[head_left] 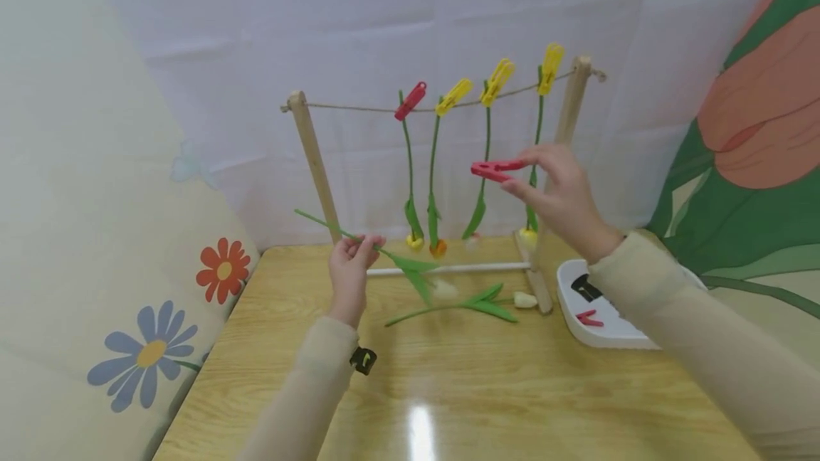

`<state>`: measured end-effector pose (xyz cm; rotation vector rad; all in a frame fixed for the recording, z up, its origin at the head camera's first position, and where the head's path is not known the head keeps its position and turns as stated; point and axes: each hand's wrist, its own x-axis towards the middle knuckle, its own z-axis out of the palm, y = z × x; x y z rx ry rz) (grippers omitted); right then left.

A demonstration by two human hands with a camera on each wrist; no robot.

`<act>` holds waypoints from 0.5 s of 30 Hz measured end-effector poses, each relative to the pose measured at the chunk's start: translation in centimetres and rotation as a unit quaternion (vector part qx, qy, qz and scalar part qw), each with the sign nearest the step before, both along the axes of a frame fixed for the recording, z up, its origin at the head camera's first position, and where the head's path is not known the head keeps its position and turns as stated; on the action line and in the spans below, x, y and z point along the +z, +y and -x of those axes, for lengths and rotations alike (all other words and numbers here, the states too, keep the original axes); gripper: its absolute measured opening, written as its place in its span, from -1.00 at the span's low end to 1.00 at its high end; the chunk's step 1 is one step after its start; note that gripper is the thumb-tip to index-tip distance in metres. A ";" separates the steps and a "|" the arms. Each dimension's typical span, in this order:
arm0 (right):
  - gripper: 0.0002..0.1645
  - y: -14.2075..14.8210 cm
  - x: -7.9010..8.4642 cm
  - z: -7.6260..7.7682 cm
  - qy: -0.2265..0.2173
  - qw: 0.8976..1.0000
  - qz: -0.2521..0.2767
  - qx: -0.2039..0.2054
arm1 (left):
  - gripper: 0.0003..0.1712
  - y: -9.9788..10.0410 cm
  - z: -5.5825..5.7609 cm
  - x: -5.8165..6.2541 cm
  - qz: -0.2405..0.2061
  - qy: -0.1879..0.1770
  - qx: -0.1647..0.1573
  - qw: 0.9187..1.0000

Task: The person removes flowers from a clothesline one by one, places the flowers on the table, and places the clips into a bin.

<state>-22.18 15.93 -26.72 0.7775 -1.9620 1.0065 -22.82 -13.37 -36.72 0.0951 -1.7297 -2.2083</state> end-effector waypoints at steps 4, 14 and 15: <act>0.12 -0.1 -0.5 -0.3 -0.012 1.000 0.000 0.002 | -0.95 -0.1 -0.2 -0.7 -0.007 -0.006 0.000 1.000; 0.06 0.4 -2.0 -0.5 -0.001 1.000 0.021 0.011 | -0.92 -0.3 -0.7 -2.1 -0.036 -0.027 0.002 0.999; 0.06 0.5 -2.1 -0.6 -0.004 1.000 0.022 0.012 | -0.92 -0.3 -0.7 -2.2 -0.038 -0.029 0.002 0.999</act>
